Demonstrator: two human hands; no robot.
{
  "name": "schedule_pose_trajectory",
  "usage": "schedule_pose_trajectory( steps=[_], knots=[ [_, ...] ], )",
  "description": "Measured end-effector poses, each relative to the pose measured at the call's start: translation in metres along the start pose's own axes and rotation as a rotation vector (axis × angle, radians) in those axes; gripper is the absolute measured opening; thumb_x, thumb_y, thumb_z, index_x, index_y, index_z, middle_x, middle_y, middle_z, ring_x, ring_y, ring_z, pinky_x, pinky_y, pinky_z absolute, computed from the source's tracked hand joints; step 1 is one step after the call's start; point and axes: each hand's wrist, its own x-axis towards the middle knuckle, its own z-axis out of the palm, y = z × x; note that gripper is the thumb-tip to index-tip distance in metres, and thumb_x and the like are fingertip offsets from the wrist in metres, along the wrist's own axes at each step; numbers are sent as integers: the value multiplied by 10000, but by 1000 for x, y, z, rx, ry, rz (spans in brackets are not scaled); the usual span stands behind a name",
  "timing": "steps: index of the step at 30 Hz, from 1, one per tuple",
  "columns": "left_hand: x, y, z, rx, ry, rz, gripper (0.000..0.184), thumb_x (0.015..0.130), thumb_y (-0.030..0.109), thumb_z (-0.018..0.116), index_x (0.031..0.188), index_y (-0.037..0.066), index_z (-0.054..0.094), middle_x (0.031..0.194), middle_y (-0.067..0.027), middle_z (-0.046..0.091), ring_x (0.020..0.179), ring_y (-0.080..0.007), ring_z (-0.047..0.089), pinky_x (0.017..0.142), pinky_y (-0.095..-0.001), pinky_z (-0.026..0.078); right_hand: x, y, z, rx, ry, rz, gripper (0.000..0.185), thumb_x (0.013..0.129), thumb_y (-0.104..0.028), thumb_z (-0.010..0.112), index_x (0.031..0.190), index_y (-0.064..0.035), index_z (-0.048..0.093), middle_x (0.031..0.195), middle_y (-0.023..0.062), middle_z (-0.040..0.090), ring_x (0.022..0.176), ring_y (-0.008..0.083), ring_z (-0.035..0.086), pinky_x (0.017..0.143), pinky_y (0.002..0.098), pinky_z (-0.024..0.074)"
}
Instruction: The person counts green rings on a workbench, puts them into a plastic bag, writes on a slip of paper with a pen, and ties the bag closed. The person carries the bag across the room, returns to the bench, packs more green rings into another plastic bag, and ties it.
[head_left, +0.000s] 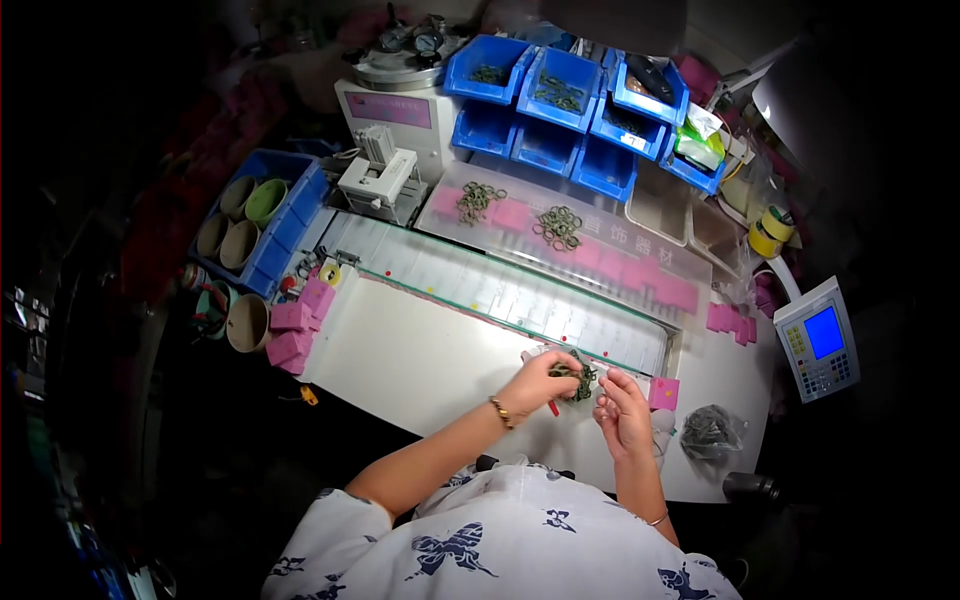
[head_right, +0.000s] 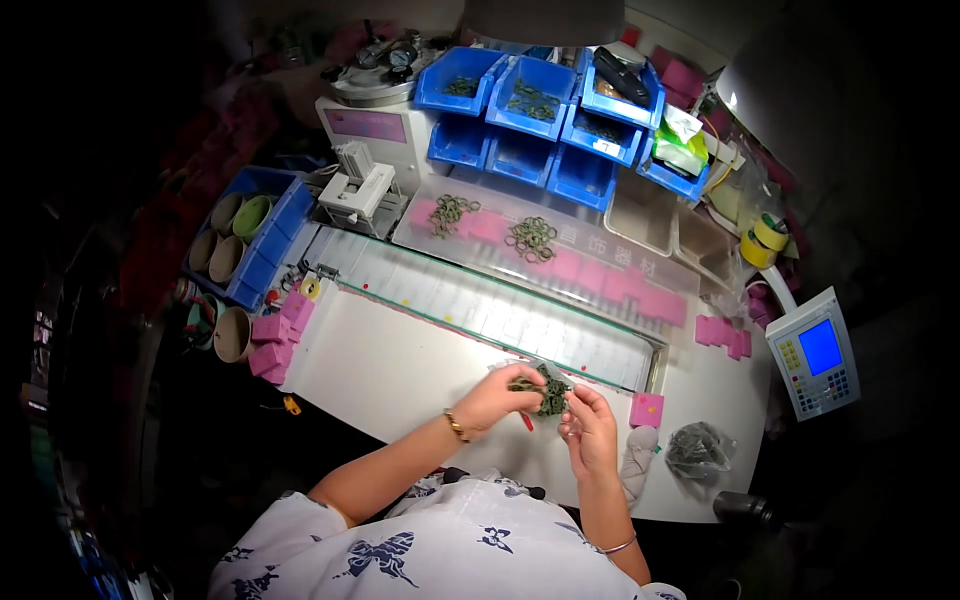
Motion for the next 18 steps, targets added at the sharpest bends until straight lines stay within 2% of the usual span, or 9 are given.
schedule_pose_trajectory(
  steps=[3, 6, 7, 10, 13, 18],
  knots=[
    [13, 2, 29, 185, 108, -68, 322, 860, 58, 547, 1175, -4, 529, 1101, -94, 586, 975, -142, 571, 810, -266, 492, -2, -4, -5, 12, -10, 9, 236, 868, -54, 597, 1089, -52, 516, 907, 35, 609, 662, 81, 535, 539, 202, 417],
    [22, -8, 26, 282, 184, 124, 366, 886, 76, 509, 1241, -12, 502, 1190, -111, 558, 1073, -159, 533, 902, -281, 454, -1, -5, -21, 0, -1, -9, 237, 872, -71, 596, 1091, -40, 509, 939, 46, 593, 679, 83, 527, 560, 214, 423],
    [24, -9, 22, 178, 184, 186, 369, 887, 63, 505, 1246, -23, 494, 1201, -113, 554, 1114, -175, 516, 960, -292, 416, -1, -5, -26, -7, 12, -11, 238, 873, -70, 595, 1092, -39, 508, 934, 45, 591, 679, 85, 527, 560, 215, 425],
    [12, 0, 13, 109, 302, 256, 282, 898, 58, 493, 1161, -35, 538, 1110, -92, 602, 986, -132, 572, 861, -264, 468, 0, -8, -36, -3, 42, 13, 252, 870, -64, 597, 1102, -35, 502, 914, 43, 584, 678, 93, 529, 558, 225, 433],
    [-3, 8, 4, -41, 372, 226, 226, 902, 60, 491, 1099, -20, 565, 1043, -66, 626, 891, -107, 594, 789, -242, 486, 4, -8, -42, -23, 43, 60, 278, 864, -57, 604, 1118, -29, 493, 900, 44, 576, 683, 105, 535, 562, 238, 450],
    [-29, 19, -22, 87, 494, 235, 207, 895, 126, 536, 1062, 16, 589, 996, -28, 634, 842, -91, 589, 726, -226, 480, 16, -6, -52, -141, -34, 63, 307, 856, -49, 610, 1132, -16, 481, 896, 63, 580, 686, 138, 563, 583, 255, 485]
  ],
)
